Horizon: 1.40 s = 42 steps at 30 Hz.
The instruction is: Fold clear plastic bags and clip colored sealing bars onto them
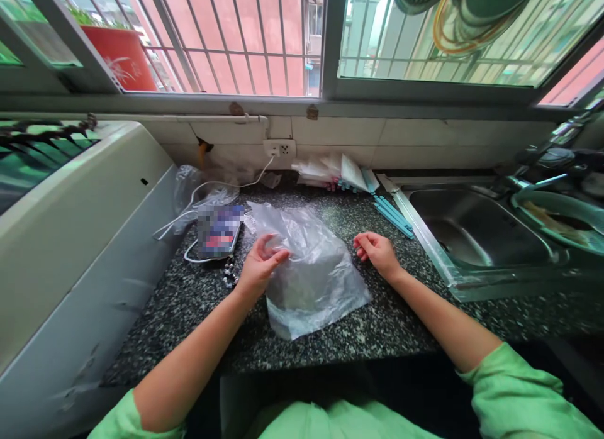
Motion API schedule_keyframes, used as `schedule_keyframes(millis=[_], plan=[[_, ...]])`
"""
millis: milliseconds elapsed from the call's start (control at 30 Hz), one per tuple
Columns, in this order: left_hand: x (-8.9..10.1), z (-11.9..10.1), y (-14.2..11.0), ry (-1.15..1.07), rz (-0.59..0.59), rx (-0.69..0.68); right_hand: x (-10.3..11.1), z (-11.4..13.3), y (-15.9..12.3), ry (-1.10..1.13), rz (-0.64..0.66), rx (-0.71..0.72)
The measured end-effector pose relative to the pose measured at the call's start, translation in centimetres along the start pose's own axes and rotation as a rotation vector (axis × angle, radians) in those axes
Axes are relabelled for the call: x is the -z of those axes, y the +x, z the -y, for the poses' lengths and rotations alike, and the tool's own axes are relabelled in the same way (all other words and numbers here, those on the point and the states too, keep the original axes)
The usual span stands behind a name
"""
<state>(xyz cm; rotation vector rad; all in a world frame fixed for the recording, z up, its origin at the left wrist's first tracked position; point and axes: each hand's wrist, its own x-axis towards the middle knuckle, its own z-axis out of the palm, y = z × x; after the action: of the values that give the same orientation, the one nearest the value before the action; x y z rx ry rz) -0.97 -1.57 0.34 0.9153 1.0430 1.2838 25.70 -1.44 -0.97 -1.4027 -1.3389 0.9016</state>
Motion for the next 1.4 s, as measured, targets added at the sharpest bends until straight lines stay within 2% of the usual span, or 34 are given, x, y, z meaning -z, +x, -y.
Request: schedule_keyframes(millis=[67,100,167,233,300,433,567,633,733,833,900,967,1033,1167,1233,1333,1400], plan=[[-0.1,0.2,0.1,-0.018,0.000,0.002,-0.4,0.1,0.4,-0.049,0.126,-0.166],[-0.1,0.3,0.1,-0.033,-0.011,0.004,-0.6,0.2,0.6,-0.109,0.174,-0.196],[-0.2,0.4,0.2,-0.056,-0.044,0.013,-1.2,0.4,0.9,-0.289,0.233,-0.172],[-0.2,0.4,0.1,-0.061,-0.068,0.037,-1.7,0.5,1.1,-0.456,0.236,-0.098],[-0.2,0.3,0.1,-0.059,-0.083,0.070,-1.9,0.5,1.1,-0.486,0.213,-0.023],[0.0,-0.3,-0.1,-0.096,-0.085,0.117,-1.7,0.5,1.0,-0.229,0.185,0.072],[0.5,-0.5,-0.1,-0.098,0.033,0.306,-1.2,0.8,0.6,0.015,0.156,0.021],[0.7,-0.3,0.0,-0.060,0.089,0.344,-1.0,0.9,0.3,0.113,0.138,-0.012],[1.0,0.0,0.2,-0.024,0.089,0.267,-0.8,1.2,-0.1,0.254,0.125,-0.088],[1.1,0.1,0.3,-0.019,0.040,0.204,-0.7,1.5,-0.2,0.394,0.169,-0.238],[1.0,0.1,0.4,0.013,0.080,0.235,-0.9,1.6,-0.1,0.448,0.181,-0.351],[0.8,0.2,0.4,0.045,0.141,0.271,-1.3,1.5,0.2,0.425,0.139,-0.384],[0.7,0.4,0.3,0.046,0.161,0.258,-1.6,1.3,0.5,0.345,0.100,-0.318],[0.8,0.8,0.5,-0.024,0.077,0.164,-1.8,0.9,1.0,0.264,0.103,-0.173],[0.8,0.4,0.9,-0.039,0.067,0.183,-1.6,1.1,1.3,0.266,0.085,-0.111],[0.3,-1.3,2.0,0.008,0.073,0.197,-1.3,2.1,2.3,0.261,0.041,0.028],[-0.2,-3.3,2.8,0.039,0.057,0.099,-1.1,3.3,2.9,0.247,0.000,0.142]])
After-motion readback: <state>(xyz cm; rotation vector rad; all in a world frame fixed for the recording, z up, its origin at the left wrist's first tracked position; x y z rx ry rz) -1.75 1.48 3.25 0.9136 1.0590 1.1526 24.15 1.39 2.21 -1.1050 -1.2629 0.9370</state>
